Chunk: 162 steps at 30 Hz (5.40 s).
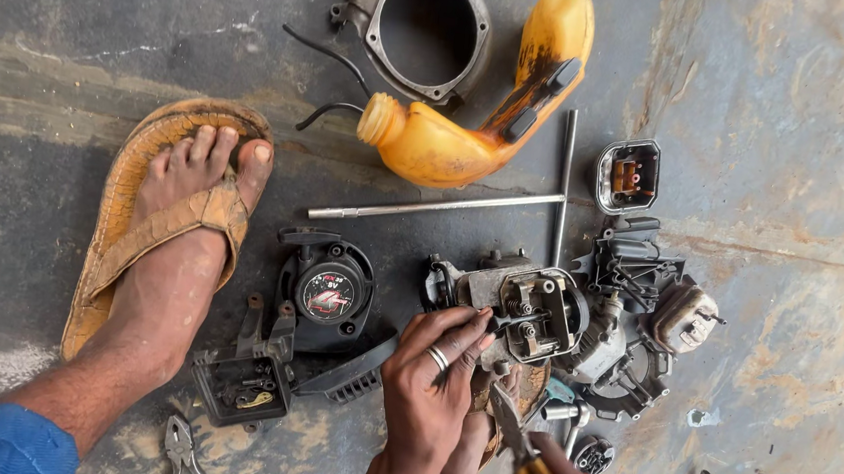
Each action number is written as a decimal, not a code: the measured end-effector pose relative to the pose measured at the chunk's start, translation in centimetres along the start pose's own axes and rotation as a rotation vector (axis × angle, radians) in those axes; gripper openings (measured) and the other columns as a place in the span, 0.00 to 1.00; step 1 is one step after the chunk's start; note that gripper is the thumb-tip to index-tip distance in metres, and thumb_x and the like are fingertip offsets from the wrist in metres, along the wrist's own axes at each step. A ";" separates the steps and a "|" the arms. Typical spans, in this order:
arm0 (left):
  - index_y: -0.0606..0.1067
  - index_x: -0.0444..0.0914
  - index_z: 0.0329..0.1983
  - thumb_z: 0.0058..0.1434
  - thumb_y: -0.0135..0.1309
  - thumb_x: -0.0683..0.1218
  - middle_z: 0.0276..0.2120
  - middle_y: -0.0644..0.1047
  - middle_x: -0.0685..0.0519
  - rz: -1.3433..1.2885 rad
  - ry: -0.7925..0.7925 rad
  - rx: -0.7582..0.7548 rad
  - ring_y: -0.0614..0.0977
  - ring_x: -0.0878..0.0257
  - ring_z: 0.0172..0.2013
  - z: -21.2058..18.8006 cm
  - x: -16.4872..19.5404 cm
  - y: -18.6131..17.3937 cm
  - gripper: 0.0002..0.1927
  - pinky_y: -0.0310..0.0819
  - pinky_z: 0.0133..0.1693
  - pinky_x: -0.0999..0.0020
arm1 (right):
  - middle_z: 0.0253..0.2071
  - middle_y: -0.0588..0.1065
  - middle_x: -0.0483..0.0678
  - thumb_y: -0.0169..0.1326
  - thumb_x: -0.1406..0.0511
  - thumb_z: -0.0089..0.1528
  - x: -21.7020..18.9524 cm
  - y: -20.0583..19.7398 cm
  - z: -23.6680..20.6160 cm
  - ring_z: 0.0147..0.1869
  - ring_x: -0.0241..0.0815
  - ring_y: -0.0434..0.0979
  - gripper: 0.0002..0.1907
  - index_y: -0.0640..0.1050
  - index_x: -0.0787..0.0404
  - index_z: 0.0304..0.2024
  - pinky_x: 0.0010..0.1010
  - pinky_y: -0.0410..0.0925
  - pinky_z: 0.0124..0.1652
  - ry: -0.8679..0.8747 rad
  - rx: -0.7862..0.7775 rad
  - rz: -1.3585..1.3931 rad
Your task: The person crouches on a concrete floor and disassembles a chainsaw engine, using pliers to remove parts from the crankcase and pulling the starter and clutch assembly off by hand, with other engine components laid out around them.
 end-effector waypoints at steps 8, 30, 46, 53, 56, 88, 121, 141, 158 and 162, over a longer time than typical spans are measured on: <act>0.83 0.36 0.49 0.59 0.61 0.32 0.43 0.82 0.51 -0.121 -0.026 0.016 0.84 0.61 0.42 -3.3 -1.7 -2.7 0.15 0.81 0.45 0.69 | 0.45 0.73 0.49 0.60 0.52 0.56 -16.7 -6.5 -1.6 0.41 0.45 0.79 0.44 0.60 0.41 0.74 0.36 0.75 0.40 0.055 0.314 -1.062; 0.83 0.35 0.45 0.57 0.64 0.37 0.44 0.76 0.51 -0.149 -0.116 -0.074 0.80 0.62 0.39 -3.7 -2.4 -5.0 0.12 0.77 0.39 0.69 | 0.37 0.81 0.41 0.69 0.55 0.49 -20.7 -8.9 -4.2 0.39 0.35 0.85 0.33 0.76 0.53 0.55 0.29 0.76 0.39 0.363 0.660 -0.939; 0.82 0.33 0.49 0.57 0.59 0.32 0.45 0.79 0.49 -0.073 0.009 -0.088 0.84 0.58 0.43 -4.9 -1.6 -0.3 0.16 0.83 0.45 0.67 | 0.42 0.79 0.35 0.70 0.55 0.48 -20.5 -10.5 -3.1 0.40 0.33 0.84 0.37 0.75 0.51 0.59 0.28 0.75 0.34 0.286 0.483 -1.009; 0.82 0.32 0.51 0.56 0.59 0.30 0.44 0.80 0.47 -0.089 -0.010 -0.076 0.83 0.56 0.42 -5.6 -1.9 -1.5 0.19 0.79 0.44 0.64 | 0.30 0.77 0.37 0.69 0.55 0.49 -24.6 -8.3 -4.5 0.33 0.35 0.83 0.29 0.81 0.52 0.53 0.29 0.75 0.36 0.035 0.632 -1.108; 0.81 0.33 0.48 0.56 0.60 0.31 0.45 0.80 0.48 -0.100 0.013 -0.045 0.84 0.56 0.44 -5.5 -1.8 -2.3 0.16 0.80 0.46 0.66 | 0.28 0.76 0.37 0.66 0.58 0.50 -24.6 -6.9 -3.9 0.33 0.35 0.83 0.28 0.82 0.52 0.54 0.30 0.76 0.37 0.007 0.549 -1.218; 0.82 0.33 0.48 0.55 0.60 0.31 0.44 0.78 0.49 -0.100 0.019 -0.153 0.84 0.59 0.38 -6.0 -4.0 0.9 0.16 0.81 0.41 0.67 | 0.29 0.78 0.43 0.74 0.60 0.46 -20.4 -10.5 -4.9 0.31 0.35 0.79 0.29 0.79 0.56 0.48 0.28 0.72 0.30 0.090 0.724 -0.969; 0.81 0.31 0.43 0.56 0.60 0.31 0.43 0.78 0.49 -0.207 -0.066 -0.140 0.85 0.58 0.42 -4.1 -2.5 -1.1 0.11 0.83 0.45 0.67 | 0.34 0.79 0.45 0.70 0.53 0.40 -19.7 -8.7 -5.6 0.34 0.44 0.84 0.39 0.76 0.59 0.52 0.35 0.75 0.33 0.012 0.535 -1.114; 0.81 0.30 0.43 0.55 0.56 0.28 0.43 0.79 0.49 -0.181 -0.071 -0.156 0.85 0.57 0.43 -4.7 -2.2 0.0 0.13 0.82 0.45 0.67 | 0.33 0.79 0.42 0.68 0.58 0.50 -20.6 -9.2 -5.3 0.29 0.38 0.82 0.24 0.76 0.52 0.46 0.32 0.74 0.31 0.107 0.623 -1.019; 0.79 0.30 0.45 0.53 0.54 0.27 0.46 0.78 0.48 -0.261 -0.074 -0.176 0.84 0.55 0.46 -4.2 -1.0 0.6 0.16 0.84 0.49 0.67 | 0.30 0.79 0.43 0.70 0.55 0.51 -21.6 -10.3 -6.3 0.29 0.40 0.82 0.24 0.75 0.52 0.46 0.34 0.74 0.30 0.090 0.622 -1.015; 0.81 0.32 0.42 0.53 0.61 0.31 0.42 0.79 0.49 -0.129 -0.005 -0.135 0.84 0.53 0.43 -4.0 0.0 1.0 0.13 0.79 0.45 0.63 | 0.29 0.79 0.44 0.70 0.55 0.52 -18.9 -11.6 -6.0 0.29 0.40 0.82 0.24 0.75 0.52 0.46 0.34 0.74 0.30 0.404 0.546 -0.968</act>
Point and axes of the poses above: each hand's wrist, its own z-axis towards the middle knuckle, its own y-axis out of the palm, x = y × z, the point moved 10 cm from there along z, towards the middle knuckle
